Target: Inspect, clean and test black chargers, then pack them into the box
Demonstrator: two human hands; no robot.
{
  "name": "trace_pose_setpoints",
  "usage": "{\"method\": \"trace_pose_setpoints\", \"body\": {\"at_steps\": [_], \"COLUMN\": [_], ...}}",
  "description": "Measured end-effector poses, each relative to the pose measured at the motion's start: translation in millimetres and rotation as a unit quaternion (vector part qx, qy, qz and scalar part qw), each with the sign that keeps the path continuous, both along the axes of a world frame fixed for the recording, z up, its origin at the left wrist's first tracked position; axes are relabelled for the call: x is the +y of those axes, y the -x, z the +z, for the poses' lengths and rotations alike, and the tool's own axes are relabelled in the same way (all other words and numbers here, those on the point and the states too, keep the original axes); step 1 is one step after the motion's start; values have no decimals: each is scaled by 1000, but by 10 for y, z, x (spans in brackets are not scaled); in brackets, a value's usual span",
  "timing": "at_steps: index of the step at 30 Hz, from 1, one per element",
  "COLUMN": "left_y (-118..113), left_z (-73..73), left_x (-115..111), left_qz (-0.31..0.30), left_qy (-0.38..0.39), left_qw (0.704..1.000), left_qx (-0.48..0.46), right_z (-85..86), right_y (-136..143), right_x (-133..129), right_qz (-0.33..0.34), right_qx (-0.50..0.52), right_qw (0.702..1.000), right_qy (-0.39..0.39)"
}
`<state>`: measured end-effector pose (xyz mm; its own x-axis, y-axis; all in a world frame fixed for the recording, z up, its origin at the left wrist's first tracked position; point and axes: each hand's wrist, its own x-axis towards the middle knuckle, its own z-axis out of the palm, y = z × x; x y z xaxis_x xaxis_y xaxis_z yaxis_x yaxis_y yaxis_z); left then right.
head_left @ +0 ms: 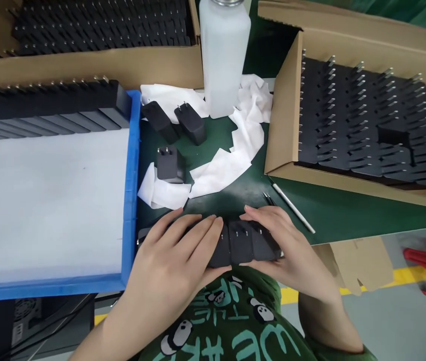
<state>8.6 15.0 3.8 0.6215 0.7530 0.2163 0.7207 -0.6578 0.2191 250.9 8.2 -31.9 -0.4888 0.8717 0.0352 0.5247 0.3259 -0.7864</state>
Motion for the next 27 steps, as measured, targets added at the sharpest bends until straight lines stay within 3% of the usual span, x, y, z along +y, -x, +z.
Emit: {"method": "trace_pose_setpoints", "body": {"at_steps": [4,8,10,12,14,17,19,25,27], "left_y": [17,40,73,115,158,238,321,715,840], "left_z": [18,62,81,96,111,123,113,6,-40], "left_x": [-13,-57,-76,-95,-122,-187,-239,-330,-329], "left_qz": [5,20,31,44,65,131,169,238,230], "left_qy": [8,17,20,14,11,10,4,-31,-35], "left_qw": [1000,1000,999,998,995,985,976,960,964], "left_qx": [4,-17,-34,-54,-73,-112,-137,-144,-131], "right_z": [49,129,135,118,88,39,10,112,228], "right_y": [-86,-281,-359,-381,-337,-204,-141,-249,-279], "right_x": [-38,-194,-258,-290,-295,-282,-272,-220,-143], "right_qz": [1,-180,-247,-235,-171,-80,-61,-205,-205], "right_qx": [1,76,60,21,3,-25,-32,-39,-53], "right_qw": [1000,979,964,964,970,973,972,953,953], "right_qy": [-21,-59,-82,-124,-172,-215,-224,-220,-218]}}
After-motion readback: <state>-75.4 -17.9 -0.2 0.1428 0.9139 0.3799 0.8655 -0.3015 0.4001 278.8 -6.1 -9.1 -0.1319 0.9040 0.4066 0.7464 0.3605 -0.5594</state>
